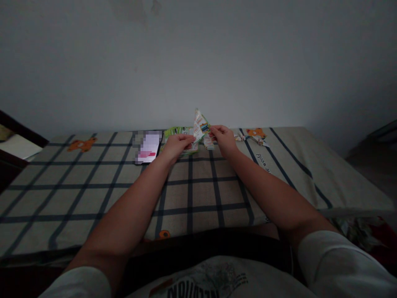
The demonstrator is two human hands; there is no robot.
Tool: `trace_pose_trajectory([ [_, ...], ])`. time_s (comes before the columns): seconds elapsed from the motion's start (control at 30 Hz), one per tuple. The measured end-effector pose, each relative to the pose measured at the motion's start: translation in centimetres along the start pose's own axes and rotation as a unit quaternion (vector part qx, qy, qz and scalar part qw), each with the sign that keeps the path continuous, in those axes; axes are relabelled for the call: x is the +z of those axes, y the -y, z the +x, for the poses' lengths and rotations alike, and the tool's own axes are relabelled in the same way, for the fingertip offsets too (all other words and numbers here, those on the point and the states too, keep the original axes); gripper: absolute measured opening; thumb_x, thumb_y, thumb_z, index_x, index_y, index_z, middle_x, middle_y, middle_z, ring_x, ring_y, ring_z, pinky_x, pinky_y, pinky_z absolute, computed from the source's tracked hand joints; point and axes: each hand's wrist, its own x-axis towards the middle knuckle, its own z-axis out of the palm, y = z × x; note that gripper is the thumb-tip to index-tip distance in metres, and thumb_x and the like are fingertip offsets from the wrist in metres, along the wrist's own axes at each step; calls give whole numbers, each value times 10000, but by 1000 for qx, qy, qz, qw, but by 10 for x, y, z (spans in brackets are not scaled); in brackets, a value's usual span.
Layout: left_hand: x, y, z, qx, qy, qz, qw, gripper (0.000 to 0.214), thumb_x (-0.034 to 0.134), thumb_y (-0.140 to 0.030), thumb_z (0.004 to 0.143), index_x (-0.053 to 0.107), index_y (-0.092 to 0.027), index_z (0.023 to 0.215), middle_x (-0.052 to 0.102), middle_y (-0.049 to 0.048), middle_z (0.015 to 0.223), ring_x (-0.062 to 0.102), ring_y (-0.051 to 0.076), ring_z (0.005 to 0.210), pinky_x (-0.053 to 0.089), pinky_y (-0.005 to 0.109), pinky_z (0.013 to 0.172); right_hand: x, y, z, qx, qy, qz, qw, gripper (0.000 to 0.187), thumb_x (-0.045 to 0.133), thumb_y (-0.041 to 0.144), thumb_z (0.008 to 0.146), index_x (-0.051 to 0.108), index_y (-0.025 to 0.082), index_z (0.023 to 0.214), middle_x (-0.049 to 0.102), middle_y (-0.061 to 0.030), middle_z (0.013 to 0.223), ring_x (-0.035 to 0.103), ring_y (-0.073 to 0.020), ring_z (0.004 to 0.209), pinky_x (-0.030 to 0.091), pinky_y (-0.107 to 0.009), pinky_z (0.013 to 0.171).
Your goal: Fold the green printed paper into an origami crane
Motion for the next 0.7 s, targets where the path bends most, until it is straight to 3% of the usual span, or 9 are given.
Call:
trace_pose_trajectory([
  [0.13, 0, -1, -1, -9, 14, 6, 1000, 346, 836, -403, 588, 767, -144, 806, 724, 57, 770, 564, 108, 603, 444, 244, 606, -1, -1, 3, -3, -19, 15, 1000, 178, 704, 357, 753, 662, 186, 781, 656, 19, 683, 560, -89, 611, 421, -227, 572],
  [0.37, -1, -2, -1, 19, 14, 54, 998, 284, 799, -400, 637, 771, -152, 772, 709, 48, 706, 513, 93, 550, 401, 234, 558, -2, -1, 4, -5, -27, 33, 999, 182, 717, 357, 746, 662, 185, 772, 670, 11, 702, 577, -92, 634, 417, -217, 556],
  [0.7, 2, -5, -5, -2, 21, 25, 999, 361, 852, -331, 565, 773, -152, 867, 721, 37, 783, 573, 97, 619, 454, 228, 611, -2, -2, 4, 1, -45, 27, 999, 241, 722, 412, 738, 648, 187, 785, 658, 9, 717, 578, -98, 658, 426, -223, 568],
])
